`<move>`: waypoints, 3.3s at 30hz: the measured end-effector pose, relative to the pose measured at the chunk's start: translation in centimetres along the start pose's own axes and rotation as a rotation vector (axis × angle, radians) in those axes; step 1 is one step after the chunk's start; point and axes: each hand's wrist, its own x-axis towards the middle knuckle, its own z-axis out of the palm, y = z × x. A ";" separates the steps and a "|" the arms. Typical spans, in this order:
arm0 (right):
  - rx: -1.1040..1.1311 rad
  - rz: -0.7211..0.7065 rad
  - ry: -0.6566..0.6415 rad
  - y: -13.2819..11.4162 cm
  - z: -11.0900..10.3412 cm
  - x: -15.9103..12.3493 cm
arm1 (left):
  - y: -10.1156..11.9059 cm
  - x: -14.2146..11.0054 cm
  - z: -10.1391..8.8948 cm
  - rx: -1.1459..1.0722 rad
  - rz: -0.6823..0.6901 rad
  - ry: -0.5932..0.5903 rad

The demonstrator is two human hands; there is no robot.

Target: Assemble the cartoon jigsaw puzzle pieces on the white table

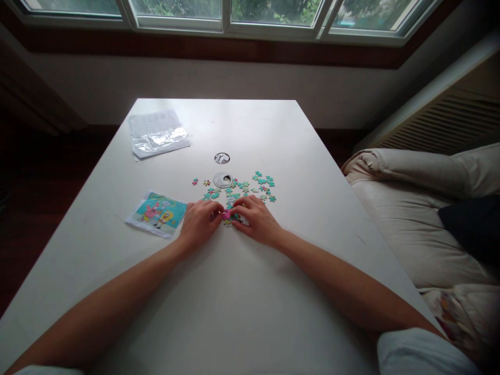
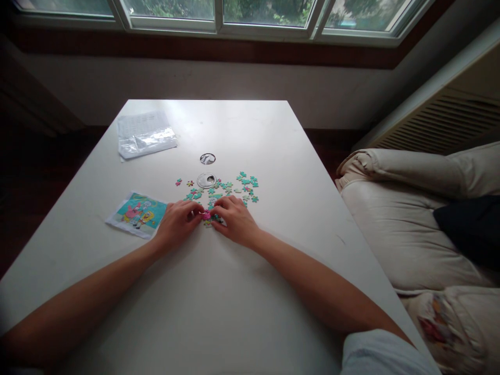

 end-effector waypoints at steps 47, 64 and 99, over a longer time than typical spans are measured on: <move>0.041 0.165 0.202 2.4 -1.4 0.3 | 0.7 -1.6 -1.7 0.232 0.249 -0.204; 0.003 0.237 0.250 3.0 -1.5 0.3 | 0.7 -1.4 -2.2 0.331 0.320 -0.241; 0.133 0.236 -0.083 5.0 -7.6 -0.1 | -2.2 0.2 -4.6 0.257 0.282 -0.376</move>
